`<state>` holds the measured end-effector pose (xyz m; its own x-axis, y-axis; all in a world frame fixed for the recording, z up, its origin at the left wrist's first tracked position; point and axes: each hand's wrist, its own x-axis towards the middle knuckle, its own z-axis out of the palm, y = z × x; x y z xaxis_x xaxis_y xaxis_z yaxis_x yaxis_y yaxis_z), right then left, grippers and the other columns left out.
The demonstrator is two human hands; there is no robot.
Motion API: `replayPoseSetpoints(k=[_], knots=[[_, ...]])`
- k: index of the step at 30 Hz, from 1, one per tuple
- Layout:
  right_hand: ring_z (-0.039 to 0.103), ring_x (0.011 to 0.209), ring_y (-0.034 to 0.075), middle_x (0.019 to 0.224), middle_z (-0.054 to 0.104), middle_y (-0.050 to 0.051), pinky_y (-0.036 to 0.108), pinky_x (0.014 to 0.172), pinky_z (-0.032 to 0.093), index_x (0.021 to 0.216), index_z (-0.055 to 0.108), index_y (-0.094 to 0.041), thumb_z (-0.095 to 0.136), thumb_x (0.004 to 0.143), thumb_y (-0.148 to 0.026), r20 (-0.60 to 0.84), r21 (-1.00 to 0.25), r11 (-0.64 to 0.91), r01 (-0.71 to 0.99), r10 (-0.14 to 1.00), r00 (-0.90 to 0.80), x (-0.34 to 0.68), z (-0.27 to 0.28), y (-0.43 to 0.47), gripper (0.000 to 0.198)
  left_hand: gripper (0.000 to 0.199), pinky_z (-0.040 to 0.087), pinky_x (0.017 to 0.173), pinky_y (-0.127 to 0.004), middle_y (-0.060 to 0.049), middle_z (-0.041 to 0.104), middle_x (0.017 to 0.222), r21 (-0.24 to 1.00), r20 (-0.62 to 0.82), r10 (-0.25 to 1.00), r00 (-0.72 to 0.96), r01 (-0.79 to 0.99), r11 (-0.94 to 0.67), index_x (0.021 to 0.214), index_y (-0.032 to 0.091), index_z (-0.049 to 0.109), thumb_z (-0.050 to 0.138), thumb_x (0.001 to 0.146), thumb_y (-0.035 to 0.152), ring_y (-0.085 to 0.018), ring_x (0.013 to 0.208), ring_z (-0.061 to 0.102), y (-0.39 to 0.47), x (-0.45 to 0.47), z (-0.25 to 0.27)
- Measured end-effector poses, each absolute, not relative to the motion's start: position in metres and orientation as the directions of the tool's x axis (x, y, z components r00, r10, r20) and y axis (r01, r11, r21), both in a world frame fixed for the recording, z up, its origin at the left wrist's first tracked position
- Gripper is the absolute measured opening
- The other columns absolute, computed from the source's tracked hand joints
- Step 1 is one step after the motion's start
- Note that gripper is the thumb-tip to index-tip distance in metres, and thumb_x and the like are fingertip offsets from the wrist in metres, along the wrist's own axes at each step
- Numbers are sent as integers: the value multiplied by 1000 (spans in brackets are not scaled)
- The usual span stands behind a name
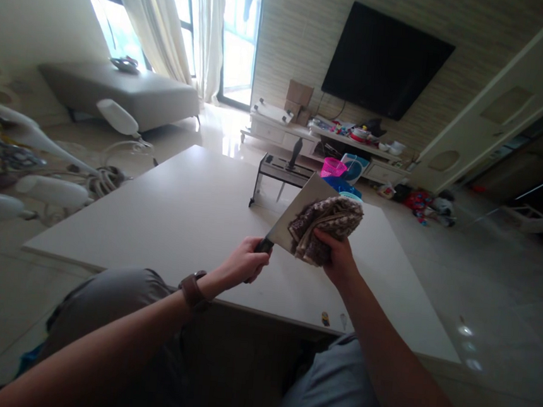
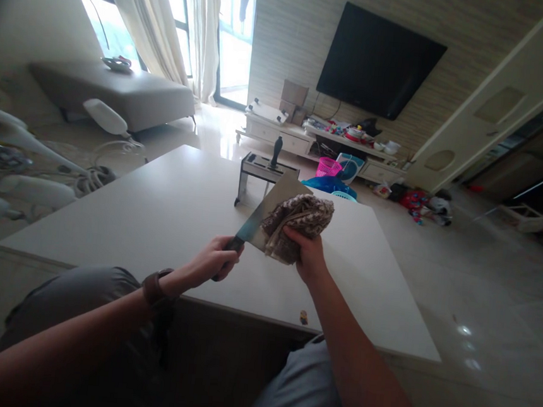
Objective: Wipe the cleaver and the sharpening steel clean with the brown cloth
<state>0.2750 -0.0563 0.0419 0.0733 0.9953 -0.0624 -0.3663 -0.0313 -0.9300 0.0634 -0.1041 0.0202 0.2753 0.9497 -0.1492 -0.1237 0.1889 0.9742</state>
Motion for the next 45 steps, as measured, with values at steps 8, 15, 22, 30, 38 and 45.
replayPoseSetpoints(k=[8,15,22,30,38,45], knots=[[77,77,23,89,82,3,37,72,66,87,74,-18,92,50,-16,-118,-878,-65,-474,989,84,251,27,-65,41,16,28,27,-19,11,40,41,966,-176,922,345,-118,229,72,22,45,57,62,20,-7,29,33,-108,74,8],[77,75,23,92,82,4,36,68,67,92,76,-17,88,55,-13,-83,-839,32,-544,979,185,293,43,-36,39,12,32,30,-20,9,43,46,983,-165,899,406,-10,185,72,21,47,56,65,18,-7,32,38,-102,61,23],[78,84,25,96,82,3,40,79,66,97,76,-20,92,55,-19,13,-922,56,-384,993,114,340,53,-24,45,8,33,31,-21,8,43,49,961,-249,864,437,224,164,72,21,50,56,69,19,-9,35,40,-93,30,38],[77,85,30,91,82,7,44,82,63,90,78,-17,96,43,-16,-82,-997,-82,6,979,-185,346,42,-32,50,6,32,32,-21,7,43,49,897,-351,797,492,421,135,76,20,54,57,72,22,-10,37,40,-90,12,41],[77,77,28,88,82,5,39,69,65,89,77,-17,91,43,-12,-55,-977,-54,-204,999,-1,338,47,-24,49,11,31,35,-19,6,44,55,944,-308,777,550,279,176,77,19,52,61,78,25,-8,40,40,-91,18,43],[78,76,25,88,82,3,38,71,68,90,74,-20,85,53,-10,-7,-921,14,-388,999,53,341,47,-21,40,37,45,44,-23,0,53,64,868,-284,626,726,-83,490,90,13,63,44,93,45,-11,46,49,-94,31,31]])
